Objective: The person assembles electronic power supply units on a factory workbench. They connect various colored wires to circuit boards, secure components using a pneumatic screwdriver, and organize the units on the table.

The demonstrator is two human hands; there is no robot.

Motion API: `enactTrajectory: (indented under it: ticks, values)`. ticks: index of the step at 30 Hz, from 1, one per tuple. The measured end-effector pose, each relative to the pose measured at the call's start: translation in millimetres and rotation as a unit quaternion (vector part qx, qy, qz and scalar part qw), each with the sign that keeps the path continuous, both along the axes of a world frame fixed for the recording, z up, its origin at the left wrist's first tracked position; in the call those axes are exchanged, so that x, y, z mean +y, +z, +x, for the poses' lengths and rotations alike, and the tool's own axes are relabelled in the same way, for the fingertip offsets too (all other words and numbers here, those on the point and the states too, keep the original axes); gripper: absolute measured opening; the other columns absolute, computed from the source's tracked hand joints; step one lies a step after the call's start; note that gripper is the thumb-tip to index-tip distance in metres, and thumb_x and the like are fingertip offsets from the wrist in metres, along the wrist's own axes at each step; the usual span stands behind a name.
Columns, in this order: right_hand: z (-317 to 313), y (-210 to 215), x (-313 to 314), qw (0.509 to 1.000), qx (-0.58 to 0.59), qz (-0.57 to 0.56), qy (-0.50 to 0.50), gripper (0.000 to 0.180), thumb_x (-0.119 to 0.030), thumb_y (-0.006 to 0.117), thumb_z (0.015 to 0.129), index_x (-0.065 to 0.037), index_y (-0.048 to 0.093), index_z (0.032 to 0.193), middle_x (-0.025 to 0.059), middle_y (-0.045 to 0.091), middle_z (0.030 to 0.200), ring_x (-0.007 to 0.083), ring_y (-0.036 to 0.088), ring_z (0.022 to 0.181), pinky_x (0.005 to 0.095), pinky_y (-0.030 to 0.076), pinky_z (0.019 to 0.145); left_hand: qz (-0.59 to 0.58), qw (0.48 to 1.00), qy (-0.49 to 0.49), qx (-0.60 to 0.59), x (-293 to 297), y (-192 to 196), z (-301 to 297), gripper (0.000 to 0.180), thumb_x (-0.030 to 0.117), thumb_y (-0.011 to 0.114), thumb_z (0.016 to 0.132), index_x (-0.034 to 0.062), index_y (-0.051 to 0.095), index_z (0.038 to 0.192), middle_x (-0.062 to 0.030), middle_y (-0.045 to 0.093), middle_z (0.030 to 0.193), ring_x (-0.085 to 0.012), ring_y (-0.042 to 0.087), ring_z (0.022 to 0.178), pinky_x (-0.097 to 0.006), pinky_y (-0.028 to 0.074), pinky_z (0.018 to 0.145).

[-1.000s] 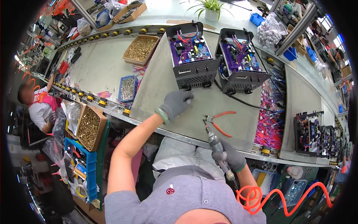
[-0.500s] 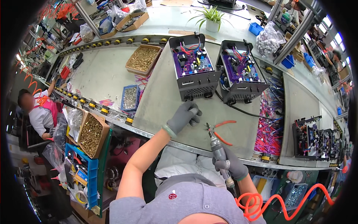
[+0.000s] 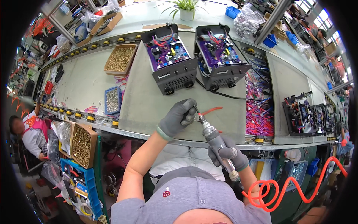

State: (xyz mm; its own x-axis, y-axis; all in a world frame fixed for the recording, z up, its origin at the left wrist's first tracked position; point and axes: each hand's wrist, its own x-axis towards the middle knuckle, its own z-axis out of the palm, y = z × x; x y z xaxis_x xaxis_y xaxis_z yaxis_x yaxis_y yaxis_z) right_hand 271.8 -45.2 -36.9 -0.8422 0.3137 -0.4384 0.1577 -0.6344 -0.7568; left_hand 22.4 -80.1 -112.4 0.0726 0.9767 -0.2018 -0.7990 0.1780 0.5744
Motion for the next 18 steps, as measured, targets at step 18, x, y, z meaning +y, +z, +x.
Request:
enactTrajectory:
  ticks: [18]
  values:
    - [15.6, -3.8, 20.4, 0.997, -0.056, 0.042, -0.041, 0.078, -0.039, 0.077, 0.065, -0.001, 0.045, 0.125, 0.0066, 0.057, 0.075, 0.0121, 0.057, 0.055, 0.024, 0.045, 0.047, -0.056, 0.966, 0.058, 0.247, 40.6, 5.7, 39.0, 0.029, 0.032, 0.052, 0.099, 0.0037, 0.056, 0.094, -0.0037, 0.055, 0.06, -0.0063, 0.039, 0.038, -0.023, 0.031, 0.036]
